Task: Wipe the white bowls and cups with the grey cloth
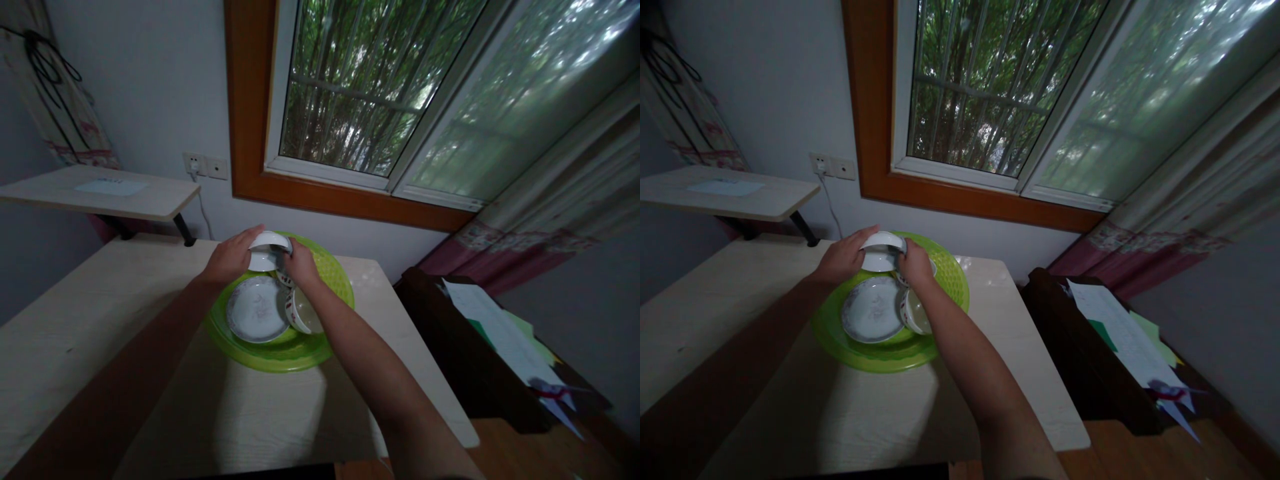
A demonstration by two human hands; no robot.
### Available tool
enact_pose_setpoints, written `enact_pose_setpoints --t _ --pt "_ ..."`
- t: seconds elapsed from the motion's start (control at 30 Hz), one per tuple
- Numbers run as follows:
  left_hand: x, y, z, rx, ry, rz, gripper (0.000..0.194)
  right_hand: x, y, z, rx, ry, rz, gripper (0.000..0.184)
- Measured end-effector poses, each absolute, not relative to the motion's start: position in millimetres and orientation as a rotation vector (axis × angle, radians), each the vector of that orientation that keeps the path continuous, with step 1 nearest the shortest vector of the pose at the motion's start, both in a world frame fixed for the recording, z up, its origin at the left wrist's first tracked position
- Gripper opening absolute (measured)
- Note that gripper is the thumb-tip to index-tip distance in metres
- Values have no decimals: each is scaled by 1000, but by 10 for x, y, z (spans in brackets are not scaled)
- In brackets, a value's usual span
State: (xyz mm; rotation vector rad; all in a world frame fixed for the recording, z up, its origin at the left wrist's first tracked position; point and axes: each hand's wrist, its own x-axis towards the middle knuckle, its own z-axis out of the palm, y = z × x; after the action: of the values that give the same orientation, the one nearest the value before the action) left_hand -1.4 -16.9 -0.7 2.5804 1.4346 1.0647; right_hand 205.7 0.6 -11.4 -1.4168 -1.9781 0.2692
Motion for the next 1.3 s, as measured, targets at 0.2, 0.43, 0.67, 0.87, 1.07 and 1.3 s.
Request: enact_pose_setpoints --t 0.2,0.43,0.67,0.87,1.07,1.3 --pt "-4 -123 -44 2413 1508 1178 57 2070 110 -166 -1506 -1756 402 28" --pt "-33 -49 -104 2276 1494 1135 54 2058 76 -144 -1518 -1846 353 27" --pt "1 -149 -35 2483 1524 974 68 2074 24 -138 -1458 -2020 227 33" --pt "2 -201 -1 2606 1494 965 71 2072 -14 -108 -1419 -2028 215 43" --pt "-1 -180 -4 2526 1449 1179 59 2059 89 -179 -1420 -1789 406 29" --pt "-2 -145 -45 2361 1534 1060 62 2074 154 -228 -1492 -1743 429 26"
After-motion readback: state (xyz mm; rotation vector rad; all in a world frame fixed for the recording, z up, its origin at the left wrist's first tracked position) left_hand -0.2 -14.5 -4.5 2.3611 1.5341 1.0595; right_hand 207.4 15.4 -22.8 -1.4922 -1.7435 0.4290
